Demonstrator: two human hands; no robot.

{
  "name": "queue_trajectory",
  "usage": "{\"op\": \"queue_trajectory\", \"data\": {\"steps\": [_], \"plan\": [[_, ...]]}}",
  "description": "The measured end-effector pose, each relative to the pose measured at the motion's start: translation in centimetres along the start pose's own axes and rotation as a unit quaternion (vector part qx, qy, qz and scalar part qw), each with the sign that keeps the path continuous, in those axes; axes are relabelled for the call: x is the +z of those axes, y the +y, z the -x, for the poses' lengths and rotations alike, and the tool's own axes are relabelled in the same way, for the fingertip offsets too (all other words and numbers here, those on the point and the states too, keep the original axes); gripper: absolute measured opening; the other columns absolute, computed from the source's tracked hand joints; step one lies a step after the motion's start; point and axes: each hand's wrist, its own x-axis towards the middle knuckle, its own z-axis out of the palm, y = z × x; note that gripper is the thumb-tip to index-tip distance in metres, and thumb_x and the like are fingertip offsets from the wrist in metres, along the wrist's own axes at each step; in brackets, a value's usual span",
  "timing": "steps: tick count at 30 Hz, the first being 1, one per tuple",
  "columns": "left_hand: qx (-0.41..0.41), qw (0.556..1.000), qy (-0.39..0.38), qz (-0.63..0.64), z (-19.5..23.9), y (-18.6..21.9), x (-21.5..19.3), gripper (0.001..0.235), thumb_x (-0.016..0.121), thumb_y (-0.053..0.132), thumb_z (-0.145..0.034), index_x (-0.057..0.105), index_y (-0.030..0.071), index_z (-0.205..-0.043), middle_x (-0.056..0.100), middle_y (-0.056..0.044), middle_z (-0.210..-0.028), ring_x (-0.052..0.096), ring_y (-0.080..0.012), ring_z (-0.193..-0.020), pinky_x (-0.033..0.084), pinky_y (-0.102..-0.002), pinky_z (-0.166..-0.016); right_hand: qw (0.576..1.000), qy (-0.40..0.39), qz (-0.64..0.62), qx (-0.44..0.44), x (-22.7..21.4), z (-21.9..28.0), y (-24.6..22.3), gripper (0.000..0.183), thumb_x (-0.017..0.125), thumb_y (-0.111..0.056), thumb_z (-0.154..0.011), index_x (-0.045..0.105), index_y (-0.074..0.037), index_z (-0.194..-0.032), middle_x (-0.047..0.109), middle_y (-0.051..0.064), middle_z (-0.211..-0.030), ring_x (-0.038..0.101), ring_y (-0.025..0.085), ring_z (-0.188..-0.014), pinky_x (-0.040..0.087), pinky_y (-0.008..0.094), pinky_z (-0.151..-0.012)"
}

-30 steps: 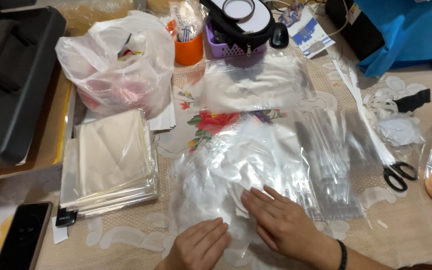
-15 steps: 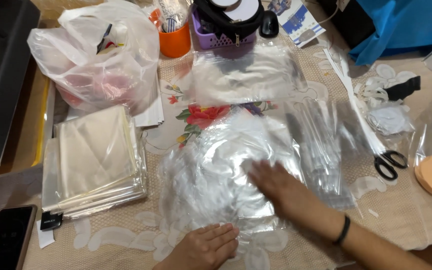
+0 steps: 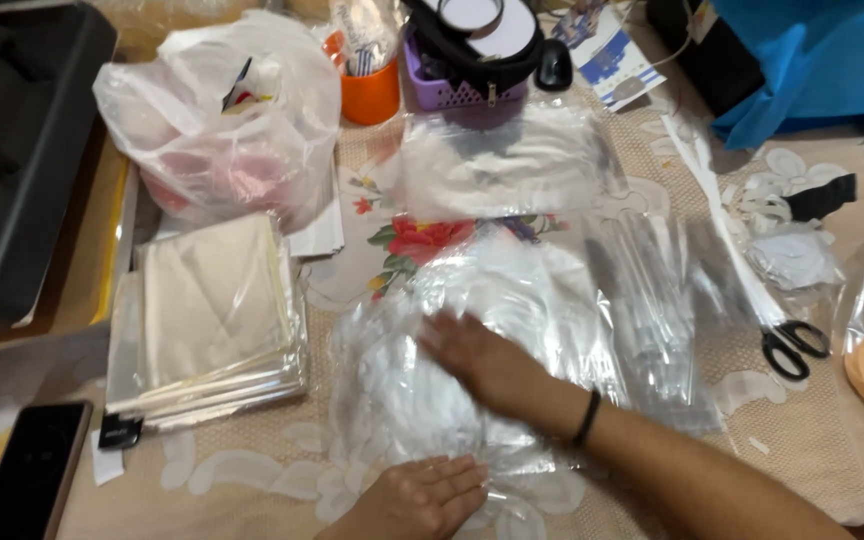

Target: Cleaning and organizing clear plastic bags using a cloth on a workspace.

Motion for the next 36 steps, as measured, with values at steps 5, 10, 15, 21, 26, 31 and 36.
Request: {"op": "queue_trajectory", "data": {"steps": [5,10,15,21,26,31,36], "plan": [[-0.039,0.999,-0.001,0.026,-1.4,0.7,-2.1,0.028,0.063,0.026,-0.101,0.073,0.004,-0.115,0.07,-0.013,-0.128,0.068,-0.0296,-0.118,0.055,-0.039,-0.095,0.984,-0.001,-0.039,0.173,-8.7,-4.9,0.6,0.051,0.042,-0.009,-0.1,0.038,-0.008,-0.152,0.037,0.022,-0.156,0.031,0.038,-0.146,0.018,0.051,-0.121],[-0.13,0.958,0.138,0.216,-5.5,0.1,-8.7,0.018,0.069,0.016,-0.094,0.069,0.006,-0.11,0.069,-0.019,-0.126,0.075,-0.0322,-0.111,0.061,-0.04,-0.089,0.991,0.08,0.006,0.106,-8.7,-0.5,4.0,0.066,0.038,0.013,-0.087,0.037,-0.002,-0.152,0.042,0.021,-0.156,0.037,0.036,-0.147,0.023,0.051,-0.124],[-0.31,0.922,0.214,0.087,-11.5,-7.0,-11.2,0.016,0.074,0.028,-0.092,0.078,0.015,-0.099,0.078,-0.004,-0.086,0.074,-0.0259,-0.075,0.058,-0.035,-0.068,0.982,0.057,-0.037,0.175,-10.3,2.6,1.5,0.051,0.045,-0.009,-0.097,0.051,-0.012,-0.148,0.058,0.011,-0.145,0.051,0.031,-0.136,0.034,0.045,-0.117],[-0.331,0.922,-0.189,-0.068,-23.8,-18.6,-2.6,0.023,0.088,0.039,-0.069,0.075,0.023,-0.079,0.073,-0.004,-0.078,0.074,-0.0315,-0.084,0.058,-0.044,-0.077,0.985,-0.018,-0.006,0.171,-6.7,-0.8,-0.3,0.016,0.058,-0.019,-0.087,0.072,-0.011,-0.09,0.071,0.008,-0.081,0.069,0.034,-0.091,0.055,0.043,-0.089],[-0.332,0.893,-0.302,-0.02,-24.3,-19.2,-0.3,0.036,0.094,0.037,-0.059,0.074,0.017,-0.081,0.075,-0.006,-0.082,0.074,-0.0312,-0.09,0.058,-0.04,-0.079,0.981,-0.02,0.023,0.193,-6.4,-3.5,-0.5,0.026,0.058,-0.029,-0.087,0.068,-0.011,-0.072,0.065,0.009,-0.065,0.068,0.032,-0.071,0.056,0.042,-0.072],[-0.357,0.868,-0.34,0.053,-24.0,-20.2,0.9,0.043,0.098,0.04,-0.052,0.068,0.019,-0.075,0.074,-0.004,-0.079,0.073,-0.0283,-0.09,0.057,-0.035,-0.079,0.976,-0.069,0.004,0.208,-4.6,-3.8,-3.3,0.027,0.059,-0.027,-0.089,0.072,-0.004,-0.081,0.065,0.015,-0.068,0.068,0.038,-0.073,0.056,0.047,-0.068],[-0.341,0.87,-0.349,0.069,-23.4,-21.0,2.0,0.046,0.098,0.045,-0.054,0.069,0.021,-0.08,0.074,-0.005,-0.087,0.072,-0.0274,-0.099,0.057,-0.034,-0.082,0.857,-0.034,-0.512,0.049,-3.6,-2.4,-14.3,0.036,0.041,-0.016,-0.101,0.065,0.005,-0.117,0.064,0.029,-0.118,0.055,0.05,-0.12,0.034,0.059,-0.111]]}}
